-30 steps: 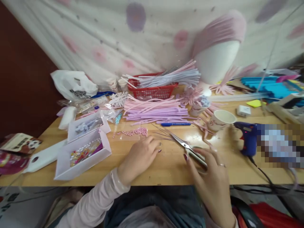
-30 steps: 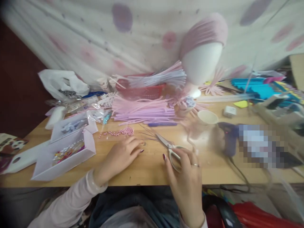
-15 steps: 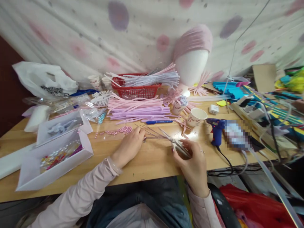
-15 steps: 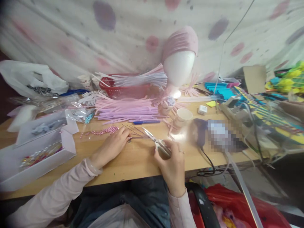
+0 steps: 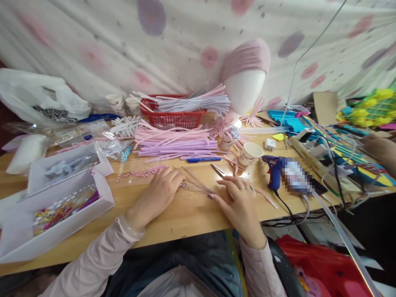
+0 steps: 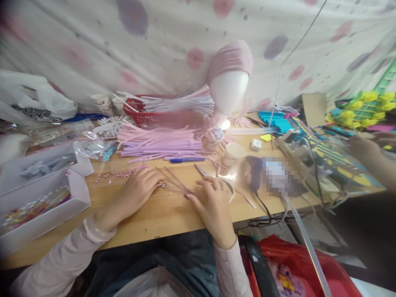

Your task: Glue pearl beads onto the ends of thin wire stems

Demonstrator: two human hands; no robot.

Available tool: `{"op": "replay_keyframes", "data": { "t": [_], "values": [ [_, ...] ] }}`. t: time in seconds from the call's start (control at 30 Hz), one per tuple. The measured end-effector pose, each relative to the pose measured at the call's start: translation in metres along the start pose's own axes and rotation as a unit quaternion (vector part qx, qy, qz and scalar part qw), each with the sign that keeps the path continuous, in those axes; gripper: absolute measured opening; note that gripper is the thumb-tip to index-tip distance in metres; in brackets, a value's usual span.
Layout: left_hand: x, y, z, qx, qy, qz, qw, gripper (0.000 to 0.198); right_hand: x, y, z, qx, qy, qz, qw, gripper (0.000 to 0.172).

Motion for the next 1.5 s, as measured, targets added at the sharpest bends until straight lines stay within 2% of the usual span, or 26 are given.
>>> {"op": "replay_keyframes", "data": {
  "t": [0.07,0.13,0.3,0.4,0.5,0.57,0.67,0.77,0.93,1.03,1.1,1.17,1.27,1.33,1.4,1.5],
  "values": [
    [0.0,-0.003,0.0,-0.021,0.005,0.005,1.0,0.02,0.007,0.004,0.001,0.036,-0.011,-0.001,0.999,0.016],
    [0.001,-0.006,0.0,-0.024,-0.003,0.051,0.998,0.02,0.009,0.006,0.001,0.044,0.0,-0.016,0.999,0.013],
    [0.013,-0.015,0.008,-0.031,-0.101,0.219,0.97,0.017,-0.002,0.005,0.002,-0.004,0.033,-0.061,0.998,0.019],
    [0.023,-0.018,0.015,-0.05,-0.155,0.246,0.955,0.015,-0.007,0.001,0.005,-0.032,0.065,-0.1,0.992,0.017],
    [0.03,-0.015,0.018,-0.073,-0.199,0.253,0.944,0.014,-0.005,0.0,0.006,-0.032,0.086,-0.138,0.986,0.019],
    [0.03,-0.011,0.017,-0.068,-0.208,0.243,0.945,0.015,-0.002,0.0,0.005,-0.031,0.096,-0.158,0.982,0.022],
    [0.019,-0.004,0.015,-0.058,-0.16,0.184,0.968,0.018,0.004,0.0,0.003,-0.032,0.108,-0.175,0.978,0.025],
    [-0.006,0.003,0.012,-0.061,-0.108,0.126,0.984,0.017,0.007,-0.009,0.003,-0.039,0.129,-0.176,0.975,0.026],
    [-0.043,0.016,0.005,0.002,-0.076,0.192,0.978,0.015,0.01,-0.044,0.014,-0.112,0.169,-0.105,0.973,0.026],
    [-0.049,0.019,0.0,-0.01,-0.086,0.231,0.969,0.014,0.014,-0.058,0.023,-0.19,0.218,-0.105,0.952,0.025],
    [-0.051,0.018,-0.002,-0.037,-0.109,0.313,0.943,0.018,0.019,-0.054,0.027,-0.233,0.232,-0.175,0.928,0.023],
    [-0.055,0.017,-0.004,-0.047,-0.139,0.451,0.881,0.024,0.027,-0.039,0.028,-0.232,0.224,-0.288,0.902,0.023],
    [-0.065,0.018,-0.007,-0.046,-0.164,0.655,0.737,0.037,0.044,-0.005,0.028,-0.14,0.226,-0.429,0.863,0.024],
    [-0.07,0.019,-0.009,-0.074,-0.185,0.72,0.664,0.043,0.055,0.014,0.028,-0.065,0.23,-0.477,0.846,0.026],
    [-0.07,0.019,-0.01,-0.103,-0.21,0.75,0.619,0.044,0.065,0.026,0.03,-0.013,0.226,-0.508,0.831,0.028],
    [-0.065,0.016,-0.01,-0.117,-0.226,0.781,0.57,0.042,0.071,0.03,0.033,0.033,0.223,-0.537,0.813,0.027]
  ]
}}
Point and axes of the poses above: each hand's wrist, its own z-axis away from the middle knuckle, its own y-axis out of the palm, x = y × z, the point moved 1 cm from there along -z, towards the middle knuckle, and after that the axes turned 6 degrees about x, right-handed, at the moved point
